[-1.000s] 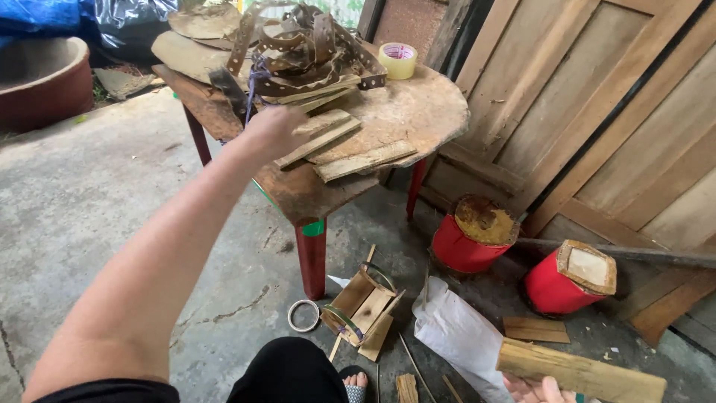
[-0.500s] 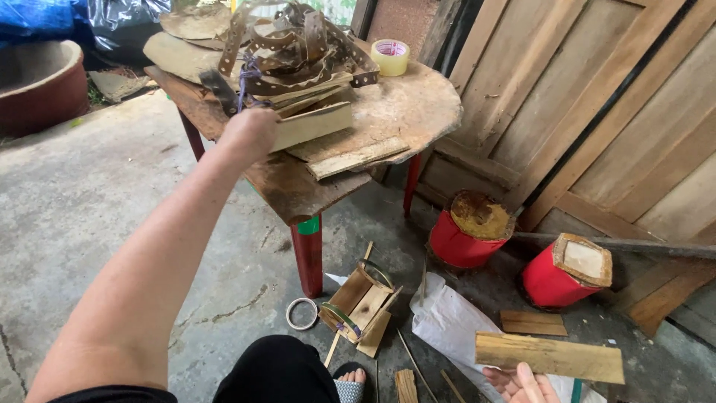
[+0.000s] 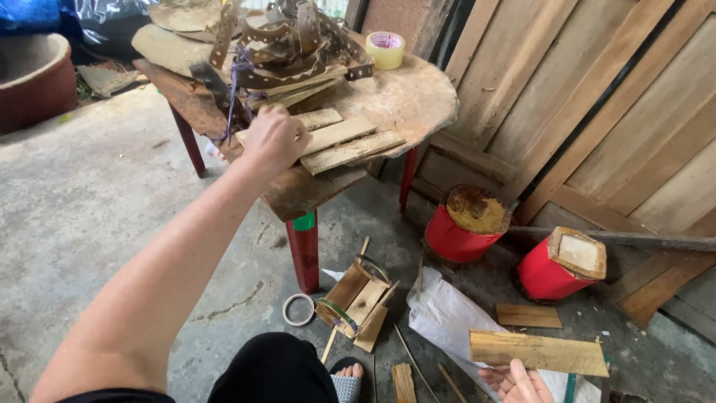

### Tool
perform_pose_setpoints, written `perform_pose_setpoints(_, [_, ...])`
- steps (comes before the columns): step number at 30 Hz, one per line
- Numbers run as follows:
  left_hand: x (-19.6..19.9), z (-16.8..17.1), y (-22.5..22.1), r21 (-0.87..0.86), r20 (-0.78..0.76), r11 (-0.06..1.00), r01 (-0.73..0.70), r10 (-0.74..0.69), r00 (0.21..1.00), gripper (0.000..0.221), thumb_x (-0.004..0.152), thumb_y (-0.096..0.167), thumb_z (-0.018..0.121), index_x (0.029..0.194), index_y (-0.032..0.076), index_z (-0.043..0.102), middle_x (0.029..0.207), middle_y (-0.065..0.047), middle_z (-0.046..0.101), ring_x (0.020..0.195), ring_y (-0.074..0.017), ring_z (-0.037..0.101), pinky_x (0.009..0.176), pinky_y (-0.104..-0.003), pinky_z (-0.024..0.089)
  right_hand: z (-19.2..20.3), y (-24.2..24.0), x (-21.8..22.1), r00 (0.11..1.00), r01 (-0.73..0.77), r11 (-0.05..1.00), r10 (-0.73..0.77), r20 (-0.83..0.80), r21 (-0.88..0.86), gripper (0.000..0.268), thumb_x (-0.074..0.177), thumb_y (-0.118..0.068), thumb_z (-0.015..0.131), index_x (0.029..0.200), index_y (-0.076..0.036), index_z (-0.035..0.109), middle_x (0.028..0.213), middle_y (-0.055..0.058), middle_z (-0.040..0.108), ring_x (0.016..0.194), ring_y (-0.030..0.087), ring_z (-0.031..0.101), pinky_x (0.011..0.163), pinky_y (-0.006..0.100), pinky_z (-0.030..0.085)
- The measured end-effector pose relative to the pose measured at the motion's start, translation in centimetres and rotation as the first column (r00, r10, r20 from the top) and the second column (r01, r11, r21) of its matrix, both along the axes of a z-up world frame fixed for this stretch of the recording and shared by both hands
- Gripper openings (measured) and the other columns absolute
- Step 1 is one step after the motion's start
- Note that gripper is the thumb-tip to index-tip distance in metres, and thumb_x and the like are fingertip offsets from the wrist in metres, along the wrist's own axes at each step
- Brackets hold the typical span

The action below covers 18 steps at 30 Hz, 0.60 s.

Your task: The person is shaving and fitting bamboo strips onto a wooden frame to assemble a craft or instrument part.

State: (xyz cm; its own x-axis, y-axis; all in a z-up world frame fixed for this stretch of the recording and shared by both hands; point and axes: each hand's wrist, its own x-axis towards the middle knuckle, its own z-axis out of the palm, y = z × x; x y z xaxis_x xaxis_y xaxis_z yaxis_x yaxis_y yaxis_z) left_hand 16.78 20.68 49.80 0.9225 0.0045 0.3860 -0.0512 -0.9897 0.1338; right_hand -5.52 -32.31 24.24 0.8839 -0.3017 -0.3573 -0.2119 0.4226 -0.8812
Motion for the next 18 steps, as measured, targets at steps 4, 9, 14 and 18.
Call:
perform_pose_setpoints(4, [0.7, 1.9, 0.8, 0.103, 0.164, 0.995, 0.012, -0.029, 0.986, 0.029, 0.105, 0.022, 0.059, 0.085, 0.004, 0.071, 0.109, -0.014, 0.065, 0.103, -0.0293, 0.053, 0.088, -0.043, 0.050, 1.5, 0.8, -0.2, 0.994, 0.047, 0.997, -0.052, -0.091, -0.062, 0.037, 0.113, -0.012, 0.042, 0.137, 0.016, 0.045, 0.114, 0.046, 0.058, 0.095, 0.055, 0.059, 0.091, 0.055, 0.048])
perform_pose_setpoints(9, [-2.5, 5.3, -4.6, -0.043, -0.373, 0.984, 0.170, -0.174, 0.911, 0.041, 0.092, 0.041, 0.071, 0.126, 0.017, 0.069, 0.136, -0.010, 0.062, 0.127, -0.0274, 0.056, 0.114, -0.043, 0.044, -1.7, -0.6, 0.1, 0.999, 0.015, 0.997, -0.018, -0.040, -0.079, 0.043, 0.113, -0.013, 0.042, 0.140, 0.020, 0.047, 0.112, 0.045, 0.061, 0.091, 0.055, 0.061, 0.090, 0.053, 0.050])
perform_pose_setpoints(14, [-1.1, 2.3, -4.3, 0.204, -0.448, 0.940, 0.274, -0.159, 0.880, 0.029, 0.108, 0.036, 0.053, 0.113, 0.012, 0.068, 0.100, -0.007, 0.069, 0.084, -0.0228, 0.067, 0.070, -0.035, 0.059, 2.3, 1.9, -0.2, 0.987, 0.060, 0.996, -0.068, -0.145, -0.060, 0.040, 0.113, -0.013, 0.041, 0.141, 0.015, 0.044, 0.119, 0.044, 0.058, 0.097, 0.054, 0.058, 0.094, 0.057, 0.047])
perform_pose_setpoints(18, [0.2, 2.4, -4.3, 0.437, -0.438, 0.894, 0.102, 0.112, 0.892, 0.028, 0.097, 0.009, 0.066, 0.125, 0.004, 0.063, 0.112, -0.008, 0.073, 0.096, -0.0185, 0.074, 0.073, -0.032, 0.066, -0.2, 1.2, 0.1, 0.992, 0.069, 0.996, -0.075, -0.102, -0.060, 0.038, 0.112, -0.011, 0.045, 0.136, 0.018, 0.048, 0.110, 0.044, 0.060, 0.090, 0.053, 0.060, 0.091, 0.057, 0.050])
